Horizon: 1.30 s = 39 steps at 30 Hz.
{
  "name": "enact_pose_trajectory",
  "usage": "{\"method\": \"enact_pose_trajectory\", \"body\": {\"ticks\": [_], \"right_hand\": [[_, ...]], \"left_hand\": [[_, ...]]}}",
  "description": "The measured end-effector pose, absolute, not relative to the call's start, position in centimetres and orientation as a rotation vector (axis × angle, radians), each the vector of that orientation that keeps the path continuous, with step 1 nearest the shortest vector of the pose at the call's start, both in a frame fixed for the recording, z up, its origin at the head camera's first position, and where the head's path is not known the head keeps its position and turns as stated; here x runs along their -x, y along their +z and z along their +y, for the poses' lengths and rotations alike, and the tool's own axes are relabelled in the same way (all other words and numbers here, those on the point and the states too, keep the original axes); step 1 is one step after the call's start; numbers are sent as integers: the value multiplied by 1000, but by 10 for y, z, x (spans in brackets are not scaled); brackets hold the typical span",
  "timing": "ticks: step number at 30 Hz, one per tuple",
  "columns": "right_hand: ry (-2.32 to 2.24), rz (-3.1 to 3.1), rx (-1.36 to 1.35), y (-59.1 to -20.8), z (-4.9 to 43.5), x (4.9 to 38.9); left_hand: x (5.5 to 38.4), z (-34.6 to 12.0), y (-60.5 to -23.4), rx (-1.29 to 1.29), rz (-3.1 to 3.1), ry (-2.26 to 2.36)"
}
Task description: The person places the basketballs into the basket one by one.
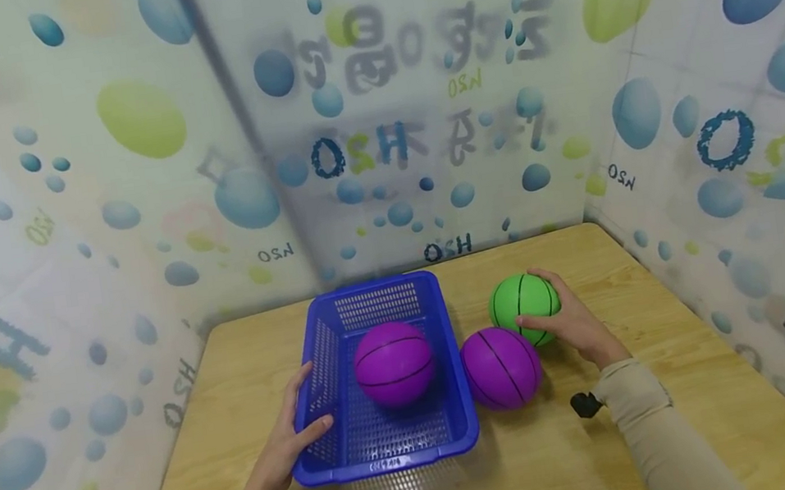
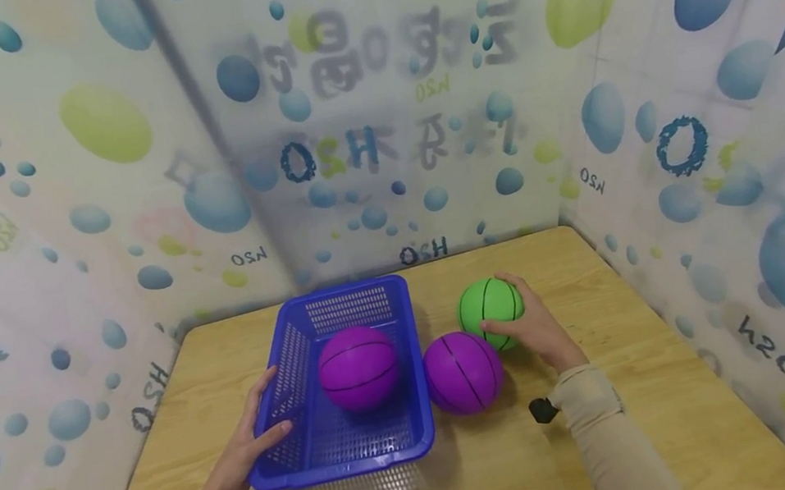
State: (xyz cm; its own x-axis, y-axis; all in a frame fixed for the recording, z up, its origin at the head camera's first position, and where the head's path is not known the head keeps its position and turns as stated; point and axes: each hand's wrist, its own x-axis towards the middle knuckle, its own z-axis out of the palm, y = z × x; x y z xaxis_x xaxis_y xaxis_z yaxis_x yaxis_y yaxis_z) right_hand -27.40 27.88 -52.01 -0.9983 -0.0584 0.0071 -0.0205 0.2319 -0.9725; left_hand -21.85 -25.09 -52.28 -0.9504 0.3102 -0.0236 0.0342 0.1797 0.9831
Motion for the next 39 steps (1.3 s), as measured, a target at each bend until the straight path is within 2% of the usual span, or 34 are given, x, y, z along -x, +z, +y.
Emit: {"method": "enact_pose_trajectory", "body": {"ticks": [20,27,33,39], "right_hand": [[-1940,2442,63,-518,279,275],[-1945,2404,60,-497,271,265],[-1913,2438,46,-513,276,278],[-1900,2401,20,-501,274,271]], "left_hand": [[220,-248,-521,-318,2270,1839],[219,-249,-521,-328,2273,1848],[219,-249,-521,-332,2265,1851],[219,-249,-519,-326,2238,1850]]}}
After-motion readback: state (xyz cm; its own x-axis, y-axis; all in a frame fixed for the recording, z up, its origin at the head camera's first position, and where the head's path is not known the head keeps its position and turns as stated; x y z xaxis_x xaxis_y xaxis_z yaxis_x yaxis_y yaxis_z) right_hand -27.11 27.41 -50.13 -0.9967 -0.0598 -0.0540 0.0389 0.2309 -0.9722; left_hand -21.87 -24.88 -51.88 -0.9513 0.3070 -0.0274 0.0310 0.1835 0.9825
